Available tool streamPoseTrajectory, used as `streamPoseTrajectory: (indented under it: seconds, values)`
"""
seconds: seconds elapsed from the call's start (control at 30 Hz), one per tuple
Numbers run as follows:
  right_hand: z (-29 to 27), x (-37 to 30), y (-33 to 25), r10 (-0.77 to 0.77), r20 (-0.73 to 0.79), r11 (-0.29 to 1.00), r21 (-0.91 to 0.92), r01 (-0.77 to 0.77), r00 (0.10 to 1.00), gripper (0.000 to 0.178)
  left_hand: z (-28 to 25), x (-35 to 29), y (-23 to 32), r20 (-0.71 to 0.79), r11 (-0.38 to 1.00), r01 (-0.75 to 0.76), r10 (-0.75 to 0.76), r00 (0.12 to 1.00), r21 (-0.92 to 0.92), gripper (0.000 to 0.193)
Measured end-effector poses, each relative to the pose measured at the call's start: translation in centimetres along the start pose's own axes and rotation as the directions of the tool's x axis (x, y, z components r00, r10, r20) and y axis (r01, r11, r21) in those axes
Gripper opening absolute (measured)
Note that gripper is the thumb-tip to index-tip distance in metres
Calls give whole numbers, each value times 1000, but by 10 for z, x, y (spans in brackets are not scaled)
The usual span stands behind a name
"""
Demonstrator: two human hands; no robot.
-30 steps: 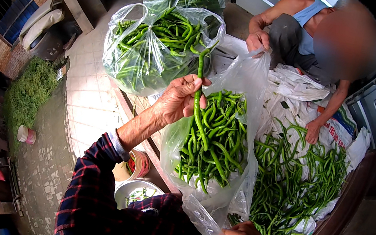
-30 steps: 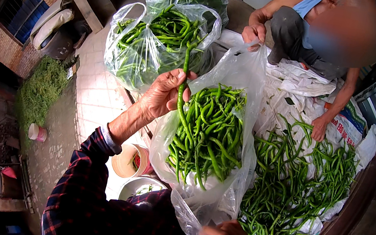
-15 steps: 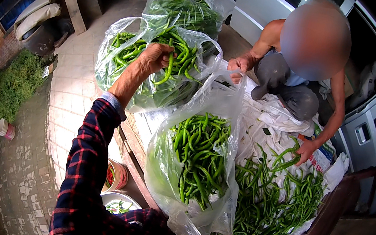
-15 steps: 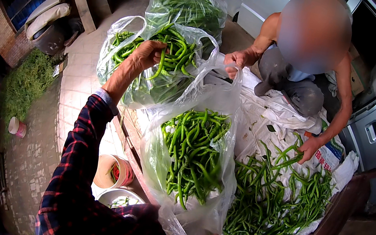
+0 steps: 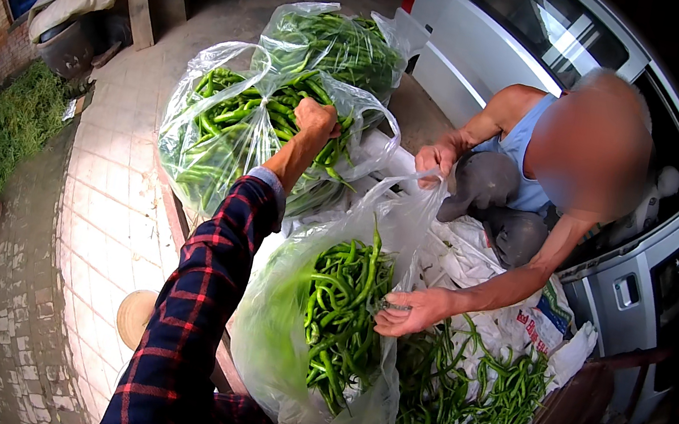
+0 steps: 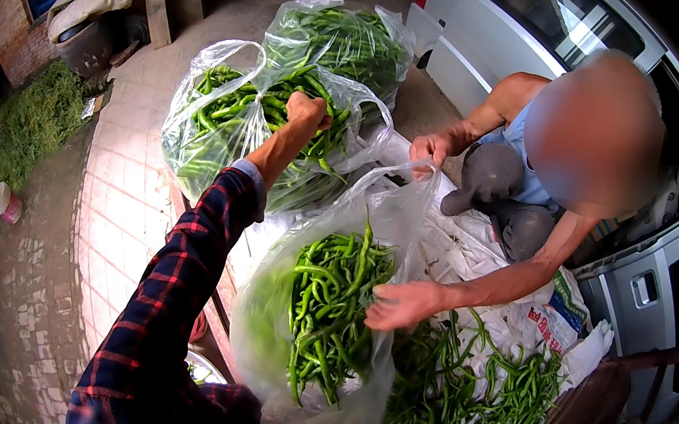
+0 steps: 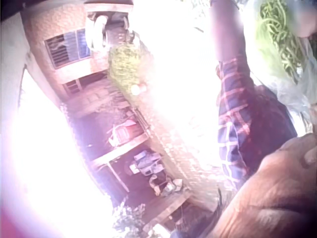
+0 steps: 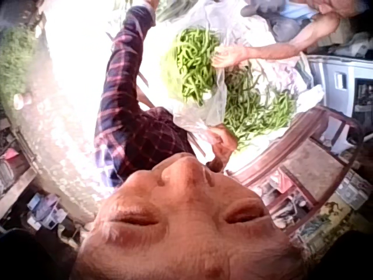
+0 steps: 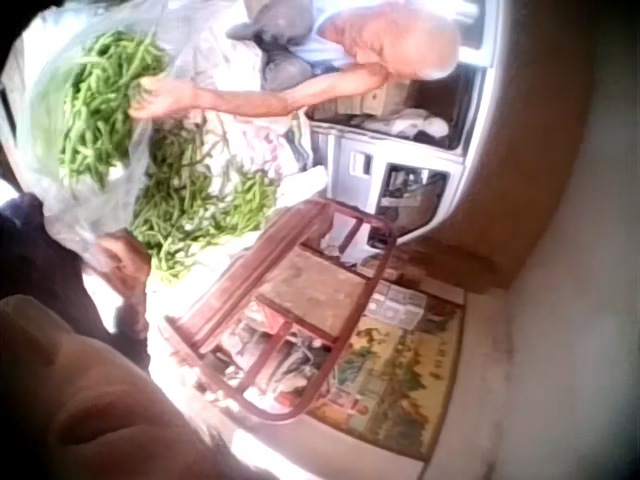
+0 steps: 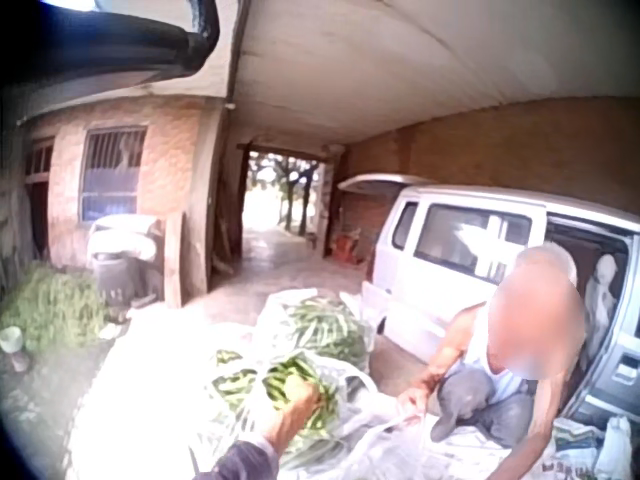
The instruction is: The person sorts green chili peppers from a large pile on a table into a plastic bag. They pick peppers by hand, place them into the bag, and occasionally adjust the bag or the pile. Another person is also sorting peppers nearby.
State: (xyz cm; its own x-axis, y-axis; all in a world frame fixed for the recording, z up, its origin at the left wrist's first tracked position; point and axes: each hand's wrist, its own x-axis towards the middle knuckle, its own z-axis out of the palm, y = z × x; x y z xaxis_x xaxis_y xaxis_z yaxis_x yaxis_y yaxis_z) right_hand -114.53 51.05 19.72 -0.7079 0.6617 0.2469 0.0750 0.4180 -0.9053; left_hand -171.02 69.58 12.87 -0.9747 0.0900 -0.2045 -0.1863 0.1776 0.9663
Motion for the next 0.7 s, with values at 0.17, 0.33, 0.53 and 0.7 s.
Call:
streamPoseTrajectory:
  seconds: [0.17, 0.33, 0.53, 0.7]
  values:
    - [-20, -5, 17, 349, 227, 923, 87, -376, 909, 54, 15, -1, -7, 49, 994, -96, 98, 994, -43, 16]
    - [-24, 11, 12, 53, 249, 987, 134, -88, 967, 65, 41, 24, -19, -141, 993, -109, 116, 983, 52, 30]
    - [-28, 16, 16, -2, 259, 996, 87, -22, 966, 57, 58, 58, -32, -74, 990, -101, 109, 991, 102, 18]
    - [-17, 8, 18, -155, 185, 897, -384, 217, 970, 33, 37, 61, -23, 20, 997, -56, 55, 998, 57, 15]
